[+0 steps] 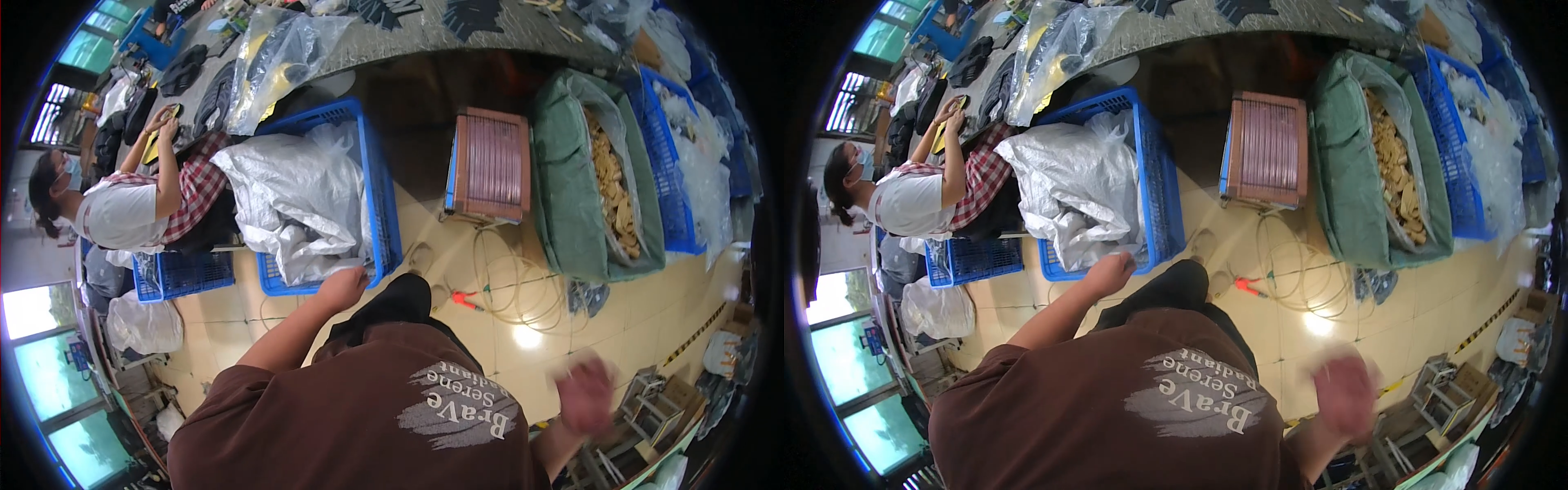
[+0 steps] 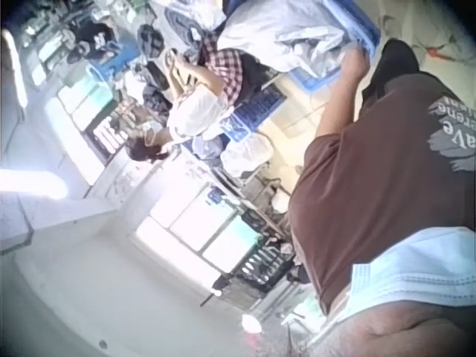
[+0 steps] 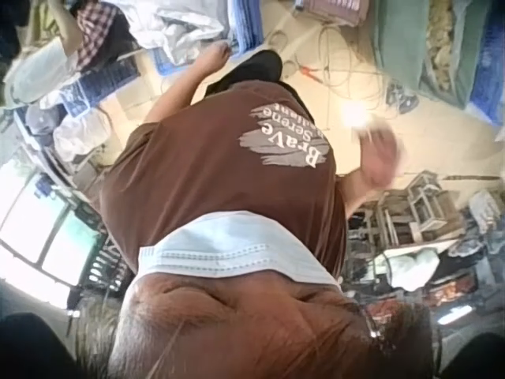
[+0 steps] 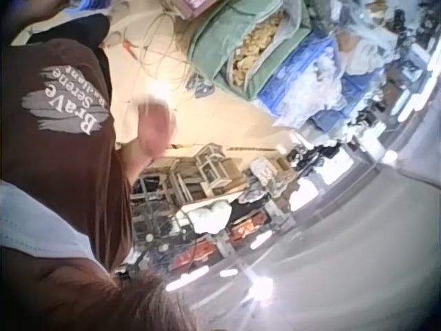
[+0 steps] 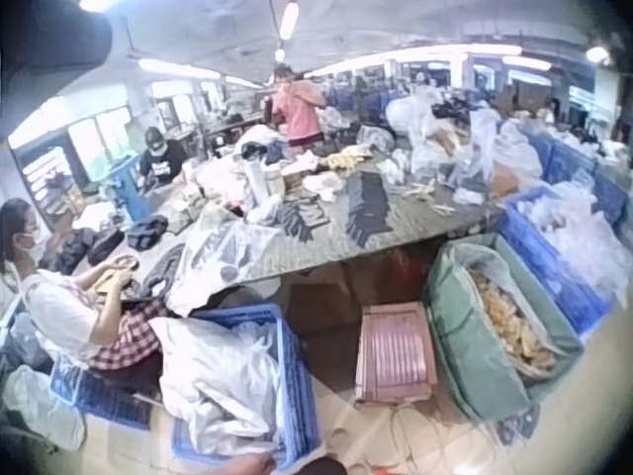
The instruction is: Processing and organizing shoe upper components in a factory setting.
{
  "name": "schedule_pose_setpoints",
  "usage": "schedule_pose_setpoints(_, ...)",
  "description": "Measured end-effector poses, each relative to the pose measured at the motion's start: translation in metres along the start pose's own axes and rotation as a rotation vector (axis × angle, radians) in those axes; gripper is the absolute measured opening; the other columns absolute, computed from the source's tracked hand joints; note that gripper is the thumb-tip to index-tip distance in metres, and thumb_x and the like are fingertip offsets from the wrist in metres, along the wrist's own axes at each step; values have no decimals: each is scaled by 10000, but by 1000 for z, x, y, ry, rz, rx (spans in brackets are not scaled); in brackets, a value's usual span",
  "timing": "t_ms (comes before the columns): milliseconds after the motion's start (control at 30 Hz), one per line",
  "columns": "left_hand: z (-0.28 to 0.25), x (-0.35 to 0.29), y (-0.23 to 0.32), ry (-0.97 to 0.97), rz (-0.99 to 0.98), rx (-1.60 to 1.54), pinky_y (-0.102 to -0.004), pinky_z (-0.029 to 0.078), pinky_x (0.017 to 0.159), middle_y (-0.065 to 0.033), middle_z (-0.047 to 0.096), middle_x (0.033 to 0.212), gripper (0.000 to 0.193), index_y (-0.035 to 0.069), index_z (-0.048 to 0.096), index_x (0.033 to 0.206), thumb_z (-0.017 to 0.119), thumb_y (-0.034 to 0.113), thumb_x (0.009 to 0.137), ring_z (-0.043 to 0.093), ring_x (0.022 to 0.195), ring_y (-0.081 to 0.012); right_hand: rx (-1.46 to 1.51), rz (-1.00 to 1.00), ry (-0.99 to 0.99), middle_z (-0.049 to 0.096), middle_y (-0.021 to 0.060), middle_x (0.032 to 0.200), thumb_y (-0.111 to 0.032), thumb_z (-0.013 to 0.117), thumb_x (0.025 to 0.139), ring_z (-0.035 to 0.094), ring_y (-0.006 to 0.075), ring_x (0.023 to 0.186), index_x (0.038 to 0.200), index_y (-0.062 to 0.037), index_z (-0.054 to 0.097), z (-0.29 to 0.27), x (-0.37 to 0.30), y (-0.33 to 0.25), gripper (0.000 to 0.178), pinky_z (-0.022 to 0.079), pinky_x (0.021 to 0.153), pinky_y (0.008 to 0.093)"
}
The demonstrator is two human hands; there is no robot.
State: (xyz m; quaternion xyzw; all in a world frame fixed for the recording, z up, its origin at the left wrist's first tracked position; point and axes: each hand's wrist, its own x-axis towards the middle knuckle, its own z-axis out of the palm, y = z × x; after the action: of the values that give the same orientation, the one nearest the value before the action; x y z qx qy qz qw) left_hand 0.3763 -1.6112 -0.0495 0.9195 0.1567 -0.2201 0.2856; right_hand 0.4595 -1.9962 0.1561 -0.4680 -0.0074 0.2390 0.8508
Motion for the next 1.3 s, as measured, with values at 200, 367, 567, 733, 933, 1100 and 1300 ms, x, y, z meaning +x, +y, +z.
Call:
schedule_pose_setpoints(200,14,33,-6,-102,-61,-13,-510,435,719,-236,606,837,251,20,539,889,532,267,846,569,825,-425,-1074,836,-276,491,252,1170,-221,608,815,547,285,1039,1187,23,479,7,87,-32,463,444,840,457)
schedule_pose_setpoints(367,-12,89,-16,-84,-96,-83,-492,446,732,-227,614,846,264,24,572,879,554,285,838,581,840,-407,-1695,317,129,496,198,1250,-186,683,763,479,304,1146,1271,-13,434,-94,145,-5,592,375,970,406)
schedule_pose_setpoints(567,-65,169,-13,-88,-126,-129,-441,466,775,-214,626,915,313,20,582,999,585,250,787,590,897,-382,-1665,459,-471,555,193,1152,-181,652,771,558,337,1016,1173,-3,507,-51,218,79,463,429,891,386)
schedule_pose_setpoints(733,-108,241,21,-201,89,-325,-403,453,813,-226,606,962,352,2,540,1087,542,126,757,578,933,-379,-1436,246,-414,562,188,1129,-207,666,750,551,336,1018,1181,-23,513,-18,272,89,492,427,892,406)
schedule_pose_setpoints(933,-155,282,97,-533,166,-676,-264,503,594,-43,542,784,389,19,436,1248,519,102,878,545,695,-99,-1390,268,7,563,208,1117,-211,659,764,538,362,1030,1188,-20,513,-31,287,71,488,438,880,417)
schedule_pose_setpoints(1100,-160,283,181,-665,451,-470,-269,490,611,-75,578,852,447,32,411,1291,547,153,882,549,660,-119,-710,210,155,640,128,975,-141,606,833,615,194,855,1138,7,553,-26,294,77,342,480,772,298)
schedule_pose_setpoints(1300,-146,261,248,-743,772,-170,-292,481,714,-130,594,985,500,39,376,1326,554,163,876,576,803,-151,-512,208,212,633,38,847,-118,583,857,571,88,787,972,17,608,-34,303,72,178,460,712,248)
